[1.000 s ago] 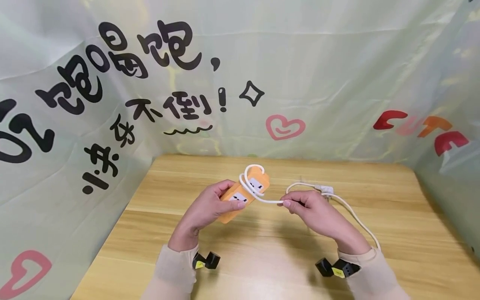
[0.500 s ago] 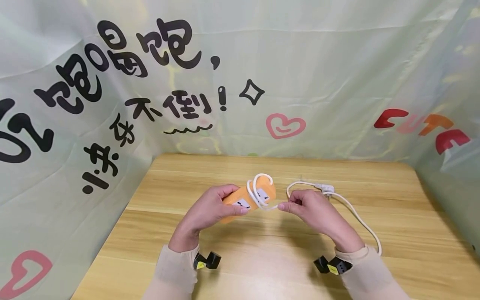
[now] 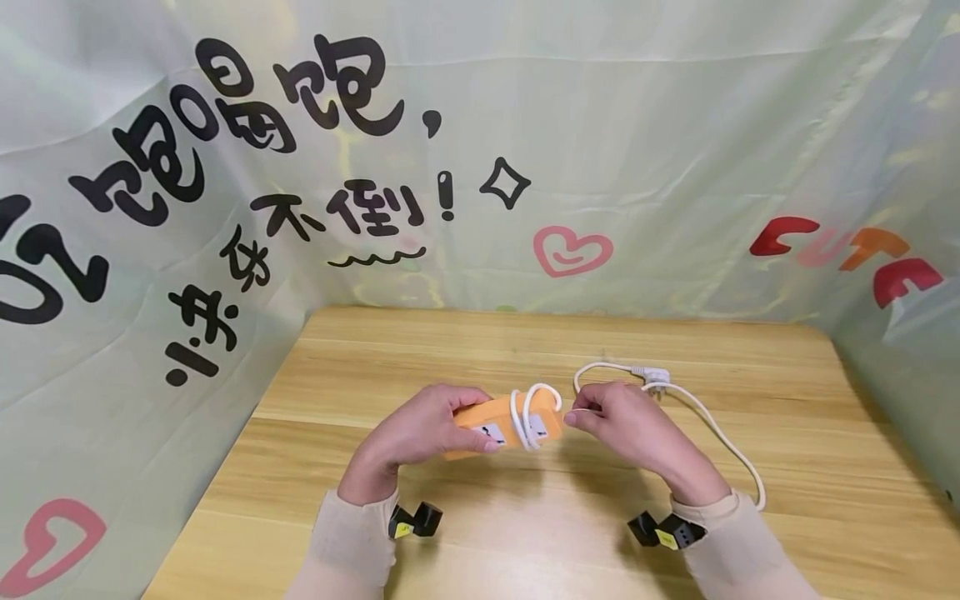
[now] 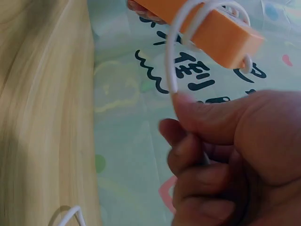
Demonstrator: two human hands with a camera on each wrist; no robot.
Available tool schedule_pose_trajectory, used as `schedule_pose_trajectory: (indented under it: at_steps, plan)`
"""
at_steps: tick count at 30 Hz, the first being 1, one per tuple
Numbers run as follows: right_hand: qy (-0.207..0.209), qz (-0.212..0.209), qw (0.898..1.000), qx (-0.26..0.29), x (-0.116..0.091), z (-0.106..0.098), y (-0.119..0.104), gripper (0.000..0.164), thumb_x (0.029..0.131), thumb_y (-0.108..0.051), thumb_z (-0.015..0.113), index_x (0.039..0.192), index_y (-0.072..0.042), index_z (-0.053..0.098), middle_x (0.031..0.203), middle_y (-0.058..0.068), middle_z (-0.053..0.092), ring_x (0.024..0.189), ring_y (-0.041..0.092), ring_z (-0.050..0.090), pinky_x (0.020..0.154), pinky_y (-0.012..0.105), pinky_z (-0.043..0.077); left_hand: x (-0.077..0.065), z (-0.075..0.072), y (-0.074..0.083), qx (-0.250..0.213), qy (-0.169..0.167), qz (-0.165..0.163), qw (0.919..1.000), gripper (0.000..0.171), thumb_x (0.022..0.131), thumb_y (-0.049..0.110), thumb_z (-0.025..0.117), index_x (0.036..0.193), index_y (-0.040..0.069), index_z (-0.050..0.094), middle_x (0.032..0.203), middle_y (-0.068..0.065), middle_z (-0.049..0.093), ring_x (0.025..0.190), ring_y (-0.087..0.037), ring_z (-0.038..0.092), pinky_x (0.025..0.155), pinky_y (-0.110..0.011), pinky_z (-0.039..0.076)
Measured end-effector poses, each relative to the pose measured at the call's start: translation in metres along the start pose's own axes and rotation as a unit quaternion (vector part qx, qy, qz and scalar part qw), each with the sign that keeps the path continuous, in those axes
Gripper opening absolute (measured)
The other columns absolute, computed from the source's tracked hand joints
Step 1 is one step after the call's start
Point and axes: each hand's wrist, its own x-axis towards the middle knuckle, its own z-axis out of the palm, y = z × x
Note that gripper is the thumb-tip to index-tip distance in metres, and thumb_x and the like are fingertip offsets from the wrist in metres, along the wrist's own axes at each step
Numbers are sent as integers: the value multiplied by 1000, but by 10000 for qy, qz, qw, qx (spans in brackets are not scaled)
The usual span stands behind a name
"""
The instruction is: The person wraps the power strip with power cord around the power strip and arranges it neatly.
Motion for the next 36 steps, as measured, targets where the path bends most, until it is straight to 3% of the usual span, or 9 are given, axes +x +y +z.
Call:
schedule_pose_trajectory:
  at_steps: [6, 14, 23, 31, 36]
  plan:
    - [49, -245, 9996, -111, 0, 2, -1, 11, 101, -23, 72, 90, -19, 73, 71, -9, 59, 63, 9, 47, 62, 30, 41, -2, 1, -1, 178, -263, 149, 9994, 23, 84, 29, 89, 103, 32, 76, 87, 11, 72, 74, -8, 59, 69, -25, 50]
    - [577, -286, 9959, -636, 1, 10, 1, 29, 93, -35, 81, 75, -23, 62, 64, -11, 52, 60, 8, 44, 60, 29, 39, -3, 7, 4, 549, -606, 228, 9964, 26, 82, 29, 90, 105, 29, 79, 84, 15, 71, 73, -4, 59, 69, -23, 50]
    - [312, -278, 9985, -364, 0, 13, -3, 23, 95, -32, 79, 78, -23, 67, 68, -12, 58, 62, 8, 48, 61, 30, 42, 0, 21, 10, 1471, -673, 264, 9865, 26, 83, 28, 90, 104, 23, 78, 81, 17, 65, 71, -3, 54, 69, -23, 48]
    - [-204, -220, 9995, 9, 1, 16, -7, 16, 103, -21, 68, 89, -15, 72, 68, -8, 56, 61, 10, 48, 61, 29, 42, 3, 32, 16, 2223, -779, 333, 9713, 21, 83, 31, 90, 93, 28, 72, 71, 17, 55, 65, -2, 48, 64, -21, 43]
    - [-303, -334, 9990, 55, -1, 14, -11, 14, 103, -20, 68, 91, -17, 74, 70, -9, 59, 62, 8, 48, 62, 28, 42, 4, 38, 18, 2514, -807, 346, 9639, 22, 83, 33, 90, 92, 29, 71, 70, 17, 54, 63, -3, 47, 62, -21, 42]
